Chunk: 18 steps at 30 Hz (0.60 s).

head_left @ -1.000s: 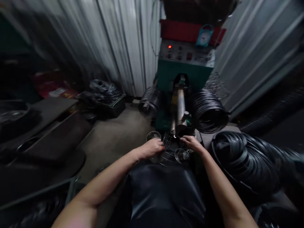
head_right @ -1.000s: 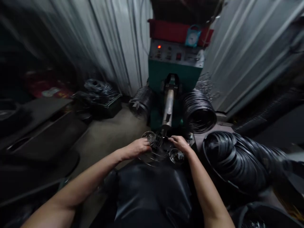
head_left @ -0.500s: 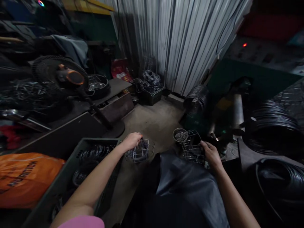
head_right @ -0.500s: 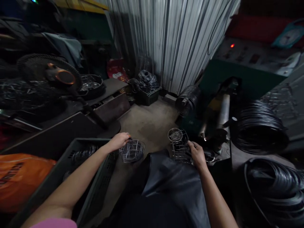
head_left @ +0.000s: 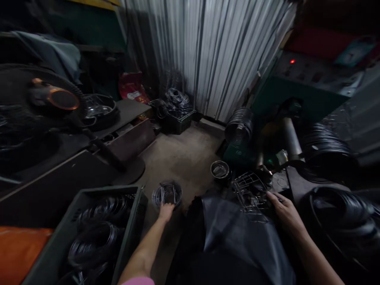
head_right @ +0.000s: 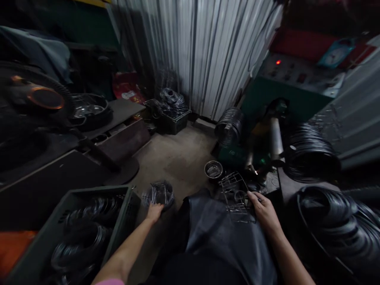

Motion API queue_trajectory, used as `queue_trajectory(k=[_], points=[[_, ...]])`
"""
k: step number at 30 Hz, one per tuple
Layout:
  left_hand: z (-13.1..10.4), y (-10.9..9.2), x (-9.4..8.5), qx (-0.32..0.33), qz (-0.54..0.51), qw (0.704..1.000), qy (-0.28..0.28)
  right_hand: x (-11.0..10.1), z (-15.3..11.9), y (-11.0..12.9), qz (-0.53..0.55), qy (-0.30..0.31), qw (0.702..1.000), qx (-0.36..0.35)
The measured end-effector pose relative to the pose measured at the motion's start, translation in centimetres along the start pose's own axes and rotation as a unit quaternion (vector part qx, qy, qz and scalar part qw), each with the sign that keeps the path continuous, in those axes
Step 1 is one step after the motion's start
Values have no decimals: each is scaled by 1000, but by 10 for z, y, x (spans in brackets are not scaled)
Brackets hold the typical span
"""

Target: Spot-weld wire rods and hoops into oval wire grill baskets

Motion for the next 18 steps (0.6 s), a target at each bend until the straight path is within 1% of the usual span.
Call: queue_trajectory(k=[2, 3, 4, 5, 6, 7, 8, 9, 10, 11, 12, 13, 14, 15, 16, 18], points=[[3, -3, -2, -10, -6, 1000, 2, -4, -11, 10, 5, -7, 1000, -14], [5, -9, -7, -10, -6, 1000, 2, -5, -16, 14, 10, -9, 1000, -21], [7, -19, -14, -3, -4, 1000, -1, -5, -21, 18, 19, -8, 999, -29], [10, -35, -22, 14, -9, 1000, -8, -5, -25, 20, 34, -2, 999, -37], [12, -56, -33, 43, -21, 999, -21, -4, -28, 18, 51, 6, 998, -39], [12, -80, -45, 74, -68, 994, -47, -3, -29, 12, 74, 13, 997, -33], [10, -102, -62, 96, -192, 972, -95, -3, -29, 2, 105, 15, 994, -20], [4, -123, -76, 116, -326, 929, -132, -4, -29, -13, 150, 9, 989, 4], [-3, -145, -87, 142, -441, 872, -155, -5, -28, -32, 197, -2, 980, 33], [-11, -166, -93, 162, -525, 820, -161, -5, -30, -54, 230, -17, 971, 64], [-19, -187, -96, 184, -553, 798, -152, -3, -33, -78, 231, -25, 967, 102], [-27, -206, -99, 201, -571, 783, -144, 0, -38, -102, 197, -31, 970, 140], [-32, -222, -99, 213, -575, 779, -132, 1, -44, -125, 128, -36, 976, 172], [-35, -236, -97, 219, -569, 784, -118, 2, -52, -146, 45, -33, 978, 199], [-35, -245, -93, 216, -563, 791, -103, 1, -59, -163, 6, -31, 977, 211], [-33, -259, -82, 208, -529, 820, -75, -9, -71, -186, -47, -31, 975, 217]])
Point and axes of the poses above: each hand's wrist, its own z-axis towards the middle knuckle, its own x-axis out of the palm, y = z × x, the point moved 10 cm from there along z, towards the middle knuckle, and after that the axes turned 5 degrees about x, right-handed, at the moved point
